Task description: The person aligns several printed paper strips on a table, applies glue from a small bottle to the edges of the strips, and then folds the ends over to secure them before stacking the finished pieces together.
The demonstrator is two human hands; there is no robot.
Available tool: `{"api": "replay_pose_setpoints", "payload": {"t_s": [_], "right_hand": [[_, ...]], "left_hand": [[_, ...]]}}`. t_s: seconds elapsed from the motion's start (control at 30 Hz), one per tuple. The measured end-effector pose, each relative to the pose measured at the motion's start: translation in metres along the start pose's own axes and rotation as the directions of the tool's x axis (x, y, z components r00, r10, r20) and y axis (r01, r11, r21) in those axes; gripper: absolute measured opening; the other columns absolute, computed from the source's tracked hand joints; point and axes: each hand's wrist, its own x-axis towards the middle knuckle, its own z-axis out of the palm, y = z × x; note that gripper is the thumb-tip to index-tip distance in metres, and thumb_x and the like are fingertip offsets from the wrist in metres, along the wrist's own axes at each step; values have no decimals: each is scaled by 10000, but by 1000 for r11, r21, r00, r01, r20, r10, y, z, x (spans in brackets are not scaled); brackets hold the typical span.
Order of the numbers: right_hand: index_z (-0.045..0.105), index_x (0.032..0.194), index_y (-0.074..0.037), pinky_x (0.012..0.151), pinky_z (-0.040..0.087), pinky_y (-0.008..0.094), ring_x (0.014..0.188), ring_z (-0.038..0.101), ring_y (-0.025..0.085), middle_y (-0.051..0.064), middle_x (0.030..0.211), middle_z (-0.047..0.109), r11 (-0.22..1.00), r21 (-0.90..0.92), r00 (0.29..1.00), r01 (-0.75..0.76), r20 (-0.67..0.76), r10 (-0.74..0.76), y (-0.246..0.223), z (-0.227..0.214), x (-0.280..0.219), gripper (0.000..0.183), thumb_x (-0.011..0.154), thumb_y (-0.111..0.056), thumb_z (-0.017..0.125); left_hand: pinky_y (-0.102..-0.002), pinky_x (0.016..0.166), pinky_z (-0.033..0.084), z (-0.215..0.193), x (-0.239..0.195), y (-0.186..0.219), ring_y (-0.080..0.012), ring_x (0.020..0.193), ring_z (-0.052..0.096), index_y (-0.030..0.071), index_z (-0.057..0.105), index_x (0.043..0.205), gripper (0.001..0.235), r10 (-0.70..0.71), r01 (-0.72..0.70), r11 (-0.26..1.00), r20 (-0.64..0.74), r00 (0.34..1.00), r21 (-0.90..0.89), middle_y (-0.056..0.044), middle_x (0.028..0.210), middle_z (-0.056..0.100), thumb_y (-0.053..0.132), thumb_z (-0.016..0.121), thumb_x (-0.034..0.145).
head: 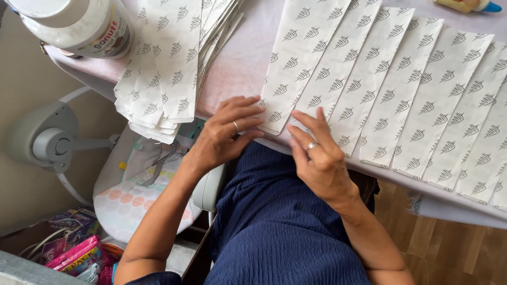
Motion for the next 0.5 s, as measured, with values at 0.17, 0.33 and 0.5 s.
{"api": "replay_pose_setpoints", "payload": {"t_s": [0.17, 0.33, 0.5], "right_hand": [[716, 1052, 102, 1183, 402, 526, 1190, 675, 344, 190, 1246, 682, 995, -77, 998, 70, 0, -71, 7, 22, 3, 192, 924, -29, 770], [706, 1001, 93, 1160, 436, 535, 1172, 681, 348, 191, 1222, 687, 993, -97, 998, 61, 3, -61, 10, 22, 1, 193, 920, -61, 789], [716, 924, 90, 1146, 449, 540, 1138, 699, 347, 182, 1169, 698, 991, -107, 997, 78, 5, -78, 5, 20, 6, 97, 939, 0, 746]], "left_hand": [[-515, 1016, 544, 10, 0, -1, -392, 1131, 713, -10, 777, 983, 104, 32, -32, 999, 30, 999, -4, -152, 1074, 768, 35, 803, 892], [-514, 977, 558, 9, 7, 7, -416, 1088, 721, -62, 760, 966, 61, 56, -56, 998, 37, 998, -15, -188, 1034, 764, -22, 747, 922], [-495, 951, 575, 10, 8, 6, -399, 1068, 730, -51, 761, 938, 56, 39, -38, 999, 15, 999, -34, -168, 1017, 768, -1, 735, 937]]}}
